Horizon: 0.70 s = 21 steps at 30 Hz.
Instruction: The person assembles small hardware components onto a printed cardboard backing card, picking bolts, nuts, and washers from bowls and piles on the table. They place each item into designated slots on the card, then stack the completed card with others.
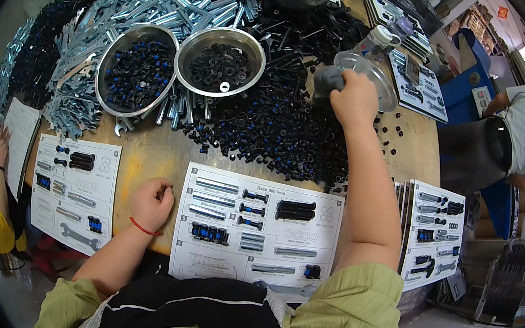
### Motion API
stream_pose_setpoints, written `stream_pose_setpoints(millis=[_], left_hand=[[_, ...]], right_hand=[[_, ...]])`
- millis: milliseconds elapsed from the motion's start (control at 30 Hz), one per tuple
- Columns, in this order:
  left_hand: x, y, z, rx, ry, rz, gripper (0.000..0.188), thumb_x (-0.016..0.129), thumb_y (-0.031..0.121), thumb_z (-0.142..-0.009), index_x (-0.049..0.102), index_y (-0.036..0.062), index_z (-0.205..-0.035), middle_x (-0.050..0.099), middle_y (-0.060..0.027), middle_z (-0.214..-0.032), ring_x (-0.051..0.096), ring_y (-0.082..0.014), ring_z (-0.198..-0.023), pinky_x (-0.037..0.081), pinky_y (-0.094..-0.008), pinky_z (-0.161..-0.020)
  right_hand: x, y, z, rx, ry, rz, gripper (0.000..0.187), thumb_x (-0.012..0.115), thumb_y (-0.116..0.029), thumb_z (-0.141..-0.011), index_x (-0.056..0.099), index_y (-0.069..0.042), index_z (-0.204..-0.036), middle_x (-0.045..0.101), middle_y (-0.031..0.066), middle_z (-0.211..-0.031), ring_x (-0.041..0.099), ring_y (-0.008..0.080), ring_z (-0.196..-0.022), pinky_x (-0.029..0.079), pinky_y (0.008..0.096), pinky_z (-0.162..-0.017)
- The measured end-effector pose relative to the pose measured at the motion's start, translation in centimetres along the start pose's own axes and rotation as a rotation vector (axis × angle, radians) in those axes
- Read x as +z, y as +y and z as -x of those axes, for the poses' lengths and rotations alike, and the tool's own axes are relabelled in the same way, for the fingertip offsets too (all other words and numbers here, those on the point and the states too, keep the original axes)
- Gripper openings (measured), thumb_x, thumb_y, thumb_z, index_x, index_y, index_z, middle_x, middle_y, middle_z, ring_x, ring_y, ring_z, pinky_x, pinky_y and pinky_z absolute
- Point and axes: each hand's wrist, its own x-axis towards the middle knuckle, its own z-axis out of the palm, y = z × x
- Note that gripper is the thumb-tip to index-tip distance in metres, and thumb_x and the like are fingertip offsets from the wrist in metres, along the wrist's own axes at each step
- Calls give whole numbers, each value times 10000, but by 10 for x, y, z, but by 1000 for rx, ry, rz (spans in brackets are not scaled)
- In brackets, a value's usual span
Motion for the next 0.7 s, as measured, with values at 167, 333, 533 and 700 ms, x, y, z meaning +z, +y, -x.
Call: stream_pose_setpoints(millis=[167, 333, 533, 700], left_hand=[[0, -4, -2, 33, -11, -13, 71, 667, 88, -775, 704, 70, -833, 607, -69, -641, 580, -205, -554, 459, -332, -530], [0, 3, -5, 59, 11, -38, 66, 661, 55, -751, 694, 66, -807, 577, -65, -606, 565, -201, -543, 446, -322, -522], [3, 6, -7, 25, -6, -44, 98, 653, 96, -722, 705, 94, -805, 607, -69, -613, 594, -240, -543, 459, -359, -508], [0, 2, 4, -37, 28, -90, 92, 650, 103, -724, 689, 92, -807, 602, -72, -626, 597, -245, -557, 460, -358, -515]], right_hand=[[7, -43, -13, -126, -170, 343, 492, 737, -340, -755, 648, -110, -1181, 561, 139, -1260, 483, 339, -1248, 394, 504, -1005], [89, -81, -113, -15, -357, -134, 738, 673, -505, -821, 468, -157, -1439, 465, 183, -1447, 458, 391, -1318, 402, 520, -1072], [185, -67, -187, 198, -528, -225, 1161, 822, -630, -566, 407, -51, -1482, 508, 231, -1427, 494, 342, -1327, 395, 394, -1096], [149, -94, -186, 26, -750, -196, 895, 801, -543, -649, 587, 1, -1326, 544, 207, -1397, 551, 345, -1267, 457, 433, -1044]])
